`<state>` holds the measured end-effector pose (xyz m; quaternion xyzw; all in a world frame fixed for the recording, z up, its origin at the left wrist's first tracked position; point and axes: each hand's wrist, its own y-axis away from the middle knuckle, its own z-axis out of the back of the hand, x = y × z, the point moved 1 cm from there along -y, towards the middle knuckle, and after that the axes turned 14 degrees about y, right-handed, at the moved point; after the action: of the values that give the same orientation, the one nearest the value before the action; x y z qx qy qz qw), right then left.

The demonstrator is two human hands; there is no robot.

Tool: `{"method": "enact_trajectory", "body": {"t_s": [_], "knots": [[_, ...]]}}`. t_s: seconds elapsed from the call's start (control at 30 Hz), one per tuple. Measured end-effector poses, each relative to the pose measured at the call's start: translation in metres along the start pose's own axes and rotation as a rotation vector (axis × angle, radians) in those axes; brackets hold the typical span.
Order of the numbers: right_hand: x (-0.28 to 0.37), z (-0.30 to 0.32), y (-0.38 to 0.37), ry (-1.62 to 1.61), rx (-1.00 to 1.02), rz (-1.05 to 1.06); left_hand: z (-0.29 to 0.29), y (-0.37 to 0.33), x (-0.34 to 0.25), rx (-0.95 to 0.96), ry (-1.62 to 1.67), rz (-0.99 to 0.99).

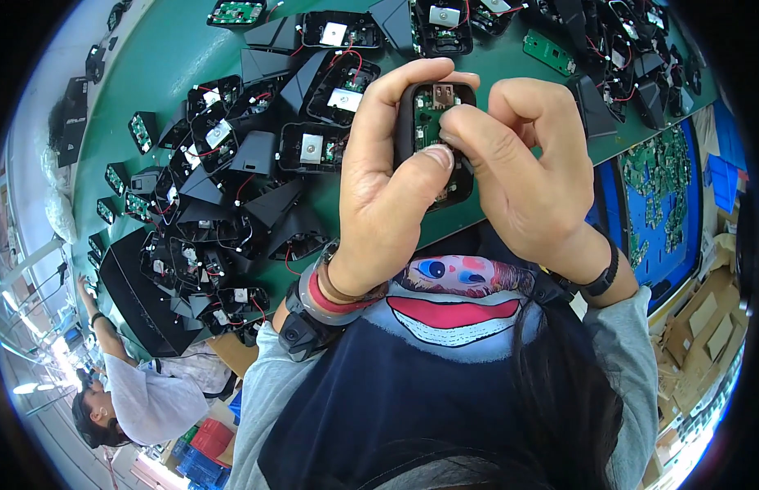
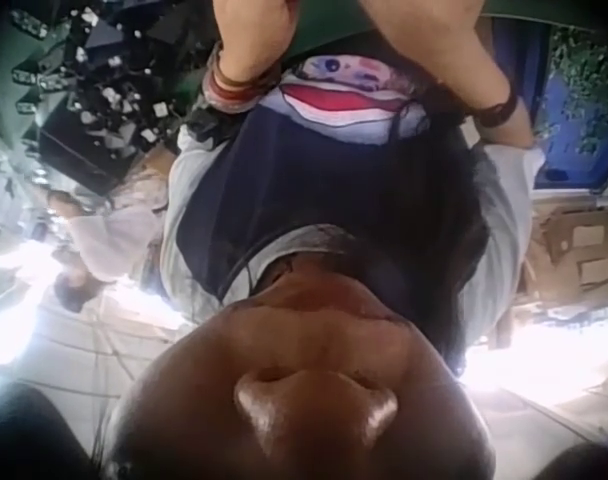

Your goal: Assembling circuit boards into plastic enclosures at a factory workbench.

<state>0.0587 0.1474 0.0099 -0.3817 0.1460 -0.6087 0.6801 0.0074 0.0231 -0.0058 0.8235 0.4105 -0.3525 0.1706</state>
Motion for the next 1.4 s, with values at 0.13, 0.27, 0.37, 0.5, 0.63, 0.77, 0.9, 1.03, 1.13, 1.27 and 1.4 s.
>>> {"method": "enact_trajectory", "body": {"t_s": [0.13, 0.27, 0.37, 0.5, 0.63, 0.77, 0.9, 1.03, 1.13, 1.27, 1.4], "knots": [[0.001, 0.001, 0.007, -0.104, 0.048, -0.070, 0.003, 0.000, -0.001, 0.012, 0.029, 0.008], [0.001, 0.006, 0.010, -0.366, 0.192, -0.166, 0.003, -0.003, -0.004, 0.007, 0.011, -0.085], [0.001, 0.012, 0.009, -0.689, 0.627, -0.428, 0.008, -0.006, -0.010, -0.023, 0.138, -0.050], [-0.006, 0.019, 0.021, -0.890, 0.380, -0.657, 0.016, -0.007, -0.006, 0.061, 0.476, 0.098], [-0.018, 0.012, 0.024, -0.940, 0.340, -0.793, 0.019, -0.010, -0.007, 0.030, 0.480, 0.160], [-0.018, 0.000, 0.027, -0.971, 0.357, -0.779, 0.021, -0.013, -0.010, -0.002, 0.435, 0.158], [-0.024, 0.005, 0.028, -0.909, 0.374, -0.698, 0.012, 0.005, -0.028, 0.002, 0.464, 0.139], [-0.048, 0.007, 0.052, -0.594, 0.348, -0.542, 0.014, 0.021, -0.084, -0.150, -0.201, 0.206], [-0.047, 0.007, 0.054, -0.340, 0.326, -0.462, 0.072, -0.025, -0.157, -0.254, -0.905, 0.036], [-0.038, -0.013, 0.057, -0.312, 0.283, -0.367, 0.155, -0.107, -0.219, -0.187, -1.717, 0.423], [-0.043, -0.017, 0.064, -0.234, 0.209, -0.293, 0.224, -0.144, -0.219, 0.019, -1.731, 0.413]]}}
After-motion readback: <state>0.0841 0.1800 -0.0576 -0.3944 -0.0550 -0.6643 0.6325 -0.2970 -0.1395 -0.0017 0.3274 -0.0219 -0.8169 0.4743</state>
